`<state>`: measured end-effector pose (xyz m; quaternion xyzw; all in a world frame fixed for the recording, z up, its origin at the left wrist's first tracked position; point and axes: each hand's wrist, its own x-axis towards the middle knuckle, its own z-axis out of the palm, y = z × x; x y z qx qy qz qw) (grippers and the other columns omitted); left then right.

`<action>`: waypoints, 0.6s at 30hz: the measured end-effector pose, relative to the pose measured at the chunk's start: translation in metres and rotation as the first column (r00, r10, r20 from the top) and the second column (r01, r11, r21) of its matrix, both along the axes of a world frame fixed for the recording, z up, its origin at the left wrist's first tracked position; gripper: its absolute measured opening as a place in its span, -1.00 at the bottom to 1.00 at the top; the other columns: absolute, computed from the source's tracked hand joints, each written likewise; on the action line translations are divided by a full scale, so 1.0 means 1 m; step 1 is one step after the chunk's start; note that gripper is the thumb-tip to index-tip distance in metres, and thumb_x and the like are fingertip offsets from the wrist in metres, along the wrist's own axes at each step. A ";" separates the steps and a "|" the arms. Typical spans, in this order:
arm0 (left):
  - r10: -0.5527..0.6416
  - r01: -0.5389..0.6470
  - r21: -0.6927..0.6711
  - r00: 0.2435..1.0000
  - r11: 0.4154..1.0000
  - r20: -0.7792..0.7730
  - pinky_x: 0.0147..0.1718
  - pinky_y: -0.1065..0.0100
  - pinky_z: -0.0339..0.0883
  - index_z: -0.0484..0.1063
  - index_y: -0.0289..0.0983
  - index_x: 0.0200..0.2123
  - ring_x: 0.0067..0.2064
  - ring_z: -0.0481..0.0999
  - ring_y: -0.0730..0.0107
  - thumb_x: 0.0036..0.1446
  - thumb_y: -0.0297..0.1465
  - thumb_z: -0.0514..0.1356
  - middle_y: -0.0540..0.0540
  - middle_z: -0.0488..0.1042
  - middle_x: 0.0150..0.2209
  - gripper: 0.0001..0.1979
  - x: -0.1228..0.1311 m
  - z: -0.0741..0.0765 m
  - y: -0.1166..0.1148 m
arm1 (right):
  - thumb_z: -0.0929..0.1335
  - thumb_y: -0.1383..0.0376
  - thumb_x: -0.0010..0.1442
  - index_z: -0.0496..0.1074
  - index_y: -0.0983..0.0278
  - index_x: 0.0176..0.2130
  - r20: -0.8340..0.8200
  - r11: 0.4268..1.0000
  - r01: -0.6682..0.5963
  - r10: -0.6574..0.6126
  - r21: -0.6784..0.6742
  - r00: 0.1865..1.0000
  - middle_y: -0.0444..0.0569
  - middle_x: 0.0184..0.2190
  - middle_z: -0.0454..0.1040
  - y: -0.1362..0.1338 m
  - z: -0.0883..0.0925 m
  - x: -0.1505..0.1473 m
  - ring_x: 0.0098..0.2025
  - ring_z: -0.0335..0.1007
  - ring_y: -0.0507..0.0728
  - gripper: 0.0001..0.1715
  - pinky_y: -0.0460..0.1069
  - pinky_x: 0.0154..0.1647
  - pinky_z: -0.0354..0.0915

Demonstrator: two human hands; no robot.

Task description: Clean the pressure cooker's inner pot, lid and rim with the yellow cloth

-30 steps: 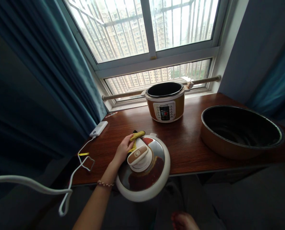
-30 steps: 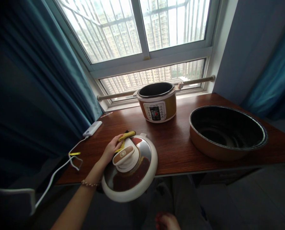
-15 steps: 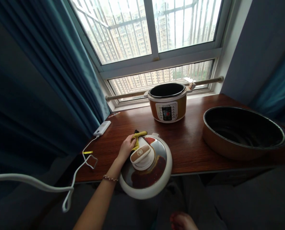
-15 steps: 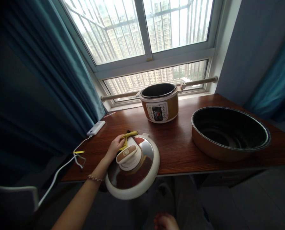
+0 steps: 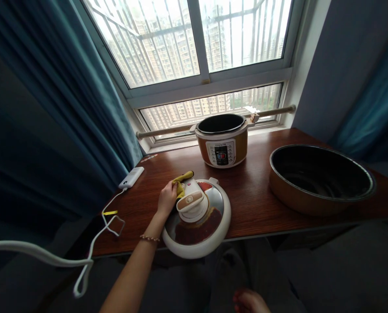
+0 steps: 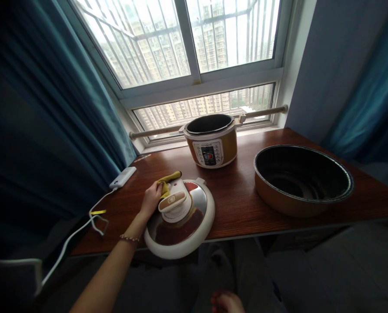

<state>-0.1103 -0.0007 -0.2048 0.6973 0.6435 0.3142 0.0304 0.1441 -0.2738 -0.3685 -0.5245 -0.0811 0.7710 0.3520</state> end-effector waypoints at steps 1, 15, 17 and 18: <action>0.006 -0.006 -0.012 1.000 1.000 0.000 -0.29 0.30 0.30 0.37 -0.26 -0.20 -0.26 0.50 0.21 0.19 -0.22 -0.12 -0.19 0.51 -0.29 -0.65 -0.005 -0.001 -0.008 | 0.42 0.26 -0.40 0.39 0.32 -0.55 0.003 1.000 0.003 -0.003 -0.012 1.000 -0.05 -0.56 0.41 0.000 -0.005 0.001 -0.51 0.37 0.08 -0.72 -0.04 -0.38 0.26; 0.258 -0.302 0.148 0.931 0.942 0.258 0.13 0.12 0.11 0.23 -0.27 0.07 0.16 0.23 0.18 0.19 -0.27 -0.04 -0.24 0.26 0.12 -0.60 0.021 -0.057 -0.171 | 0.42 0.20 -0.33 0.37 0.28 -0.53 -0.012 0.999 -0.041 0.041 0.000 0.999 -0.06 -0.55 0.42 -0.003 0.008 -0.012 -0.47 0.40 0.10 -0.72 -0.02 -0.35 0.28; 0.252 -0.313 0.230 0.932 0.921 0.261 0.14 0.10 0.08 0.24 -0.24 0.07 0.19 0.17 0.18 0.19 -0.33 -0.01 -0.22 0.22 0.15 -0.62 0.049 -0.062 -0.192 | 0.42 0.19 -0.35 0.35 0.28 -0.53 -0.007 0.998 -0.061 0.061 -0.001 0.998 -0.05 -0.55 0.41 -0.003 0.011 -0.015 -0.47 0.39 0.10 -0.69 -0.02 -0.36 0.27; 0.236 -0.299 0.278 0.942 0.913 0.241 0.14 0.07 0.07 0.24 -0.23 0.06 0.20 0.16 0.17 0.18 -0.37 0.01 -0.22 0.25 0.13 -0.63 0.061 -0.065 -0.200 | 0.42 0.19 -0.36 0.35 0.29 -0.53 -0.005 0.998 -0.069 0.069 0.003 0.998 -0.05 -0.55 0.40 -0.003 0.013 -0.016 -0.47 0.39 0.10 -0.69 -0.02 -0.36 0.26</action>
